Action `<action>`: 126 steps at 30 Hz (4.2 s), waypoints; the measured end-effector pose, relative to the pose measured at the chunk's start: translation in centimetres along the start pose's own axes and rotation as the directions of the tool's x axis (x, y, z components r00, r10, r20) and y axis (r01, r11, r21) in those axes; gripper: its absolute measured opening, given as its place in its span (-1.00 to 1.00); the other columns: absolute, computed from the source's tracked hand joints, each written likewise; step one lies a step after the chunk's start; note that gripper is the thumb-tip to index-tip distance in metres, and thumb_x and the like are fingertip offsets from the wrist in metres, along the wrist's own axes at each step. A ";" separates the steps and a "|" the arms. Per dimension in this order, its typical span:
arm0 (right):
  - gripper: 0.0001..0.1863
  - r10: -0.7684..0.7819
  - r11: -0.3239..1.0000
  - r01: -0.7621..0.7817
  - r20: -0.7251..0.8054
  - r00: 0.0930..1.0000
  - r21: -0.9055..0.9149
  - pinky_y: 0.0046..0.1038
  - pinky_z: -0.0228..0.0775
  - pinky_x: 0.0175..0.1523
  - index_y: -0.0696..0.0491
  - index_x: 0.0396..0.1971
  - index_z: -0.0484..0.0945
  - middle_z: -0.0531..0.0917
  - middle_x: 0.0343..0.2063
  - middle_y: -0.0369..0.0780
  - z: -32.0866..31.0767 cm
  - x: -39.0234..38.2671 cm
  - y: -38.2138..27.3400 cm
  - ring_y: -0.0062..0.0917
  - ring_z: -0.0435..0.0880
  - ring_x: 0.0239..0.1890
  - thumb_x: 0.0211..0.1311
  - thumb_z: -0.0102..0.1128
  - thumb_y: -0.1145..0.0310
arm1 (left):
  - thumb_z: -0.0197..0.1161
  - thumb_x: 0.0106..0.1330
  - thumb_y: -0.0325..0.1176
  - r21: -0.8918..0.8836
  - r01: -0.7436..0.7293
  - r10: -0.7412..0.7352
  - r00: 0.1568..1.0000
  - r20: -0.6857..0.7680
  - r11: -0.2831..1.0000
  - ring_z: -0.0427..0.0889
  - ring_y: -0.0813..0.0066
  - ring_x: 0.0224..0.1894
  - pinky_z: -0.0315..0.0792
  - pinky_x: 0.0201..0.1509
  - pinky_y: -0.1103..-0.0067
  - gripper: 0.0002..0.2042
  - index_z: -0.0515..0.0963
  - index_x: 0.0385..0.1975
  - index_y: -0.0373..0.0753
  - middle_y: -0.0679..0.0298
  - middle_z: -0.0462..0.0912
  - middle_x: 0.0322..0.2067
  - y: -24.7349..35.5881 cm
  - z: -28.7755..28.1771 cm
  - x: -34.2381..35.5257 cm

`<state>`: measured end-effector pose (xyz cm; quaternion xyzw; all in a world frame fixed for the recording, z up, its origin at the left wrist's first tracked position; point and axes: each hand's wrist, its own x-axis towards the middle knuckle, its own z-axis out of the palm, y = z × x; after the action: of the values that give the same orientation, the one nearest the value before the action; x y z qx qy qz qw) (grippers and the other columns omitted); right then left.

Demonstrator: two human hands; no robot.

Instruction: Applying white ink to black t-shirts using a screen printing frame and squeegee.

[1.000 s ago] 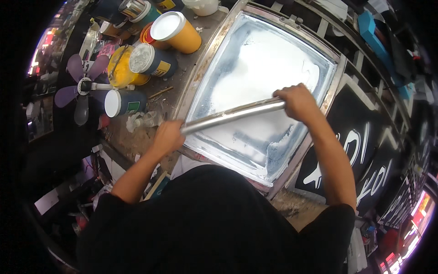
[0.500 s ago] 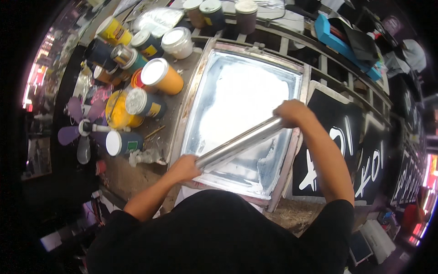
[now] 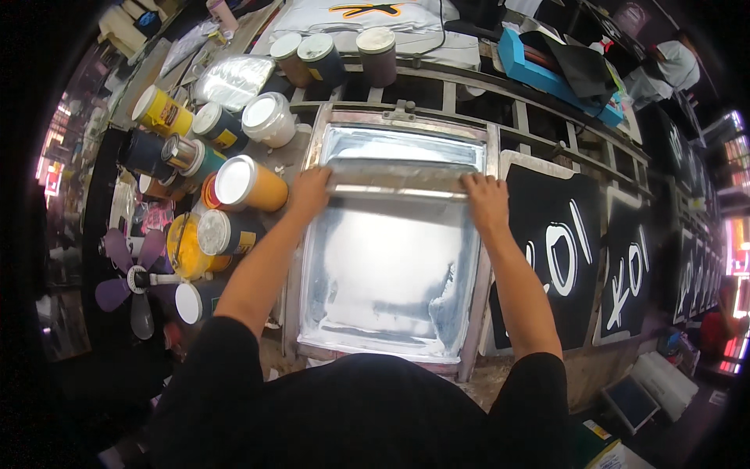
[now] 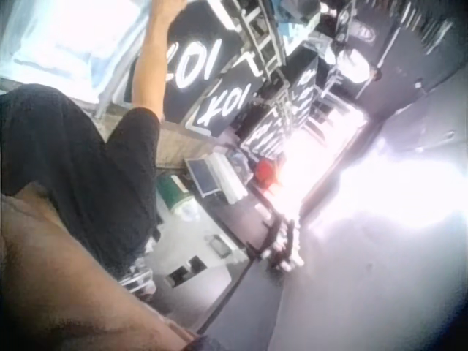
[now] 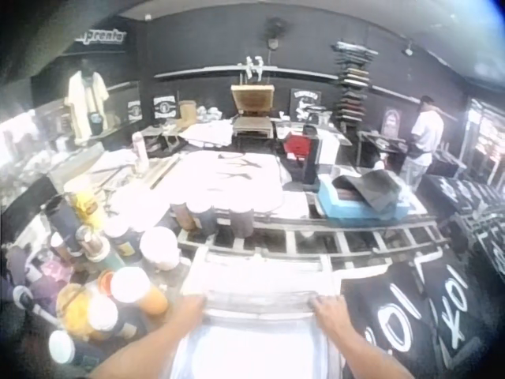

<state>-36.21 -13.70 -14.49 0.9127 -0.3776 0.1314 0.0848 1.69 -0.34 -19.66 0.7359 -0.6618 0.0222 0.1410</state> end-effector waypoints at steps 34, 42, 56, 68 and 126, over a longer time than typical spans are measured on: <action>-0.68 0.154 0.982 -0.180 0.324 0.933 0.050 0.00 0.18 0.18 -0.02 -0.17 0.52 0.55 -0.20 -0.16 -2.4 -20.0 -9.0 -0.26 0.51 -0.06 -0.02 0.15 0.48 | 0.17 0.11 -0.48 0.092 -0.136 0.110 0.965 0.240 0.986 0.60 0.22 -0.12 0.32 0.03 0.17 -0.64 0.49 -0.03 -0.14 0.15 0.63 -0.15 3.4 -4.2 -19.2; -0.61 -0.017 0.906 -0.315 0.767 0.641 0.283 -0.22 0.39 -0.02 -0.03 -0.17 0.63 0.69 -0.30 -0.14 -9.1 -17.8 -7.7 -0.28 0.68 -0.18 -0.13 0.33 0.33 | 0.27 -0.06 -0.41 -0.113 -0.010 0.078 0.785 0.614 0.994 0.64 0.27 -0.14 0.22 0.08 0.25 -0.63 0.63 -0.15 -0.07 0.21 0.70 -0.30 3.6 -11.5 -17.3; -0.63 0.285 0.957 -0.288 0.346 0.894 -0.045 -0.29 0.49 0.01 -0.12 -0.10 0.66 0.73 -0.26 -0.12 2.5 9.4 4.3 -0.25 0.71 -0.14 0.02 0.14 0.40 | 0.18 -0.01 -0.44 0.083 0.084 -0.106 0.945 0.309 0.993 0.65 0.09 -0.07 0.42 0.05 0.23 -0.58 0.65 -0.06 -0.04 0.06 0.71 -0.23 -1.6 -4.0 12.4; -0.60 0.243 0.865 -0.448 0.591 0.769 0.226 -0.24 0.21 0.04 -0.03 -0.26 0.62 0.68 -0.33 -0.24 -11.8 -25.6 -14.3 -0.34 0.60 -0.17 -0.26 0.23 0.53 | 0.29 -0.21 -0.54 -0.125 0.058 0.002 0.900 0.436 0.991 0.60 0.24 -0.09 0.24 0.09 0.27 -0.63 0.65 -0.27 -0.17 0.23 0.69 -0.22 7.5 -12.7 -25.9; -0.66 0.259 0.957 -0.290 0.425 0.867 0.009 -0.24 0.43 -0.10 -0.06 -0.25 0.70 0.72 -0.36 -0.10 -1.5 -1.0 -0.3 -0.26 0.71 -0.28 -0.13 0.19 0.42 | 0.18 -0.02 -0.43 0.117 0.095 -0.141 0.852 0.503 0.989 0.64 0.04 -0.06 0.46 0.09 0.27 -0.58 0.64 -0.07 -0.16 0.04 0.68 -0.14 2.3 -7.2 2.5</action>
<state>-36.87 -12.44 -13.36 0.8589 -0.5078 -0.0434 -0.0512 0.81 -1.30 -11.79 0.7602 -0.6275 -0.1530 -0.0705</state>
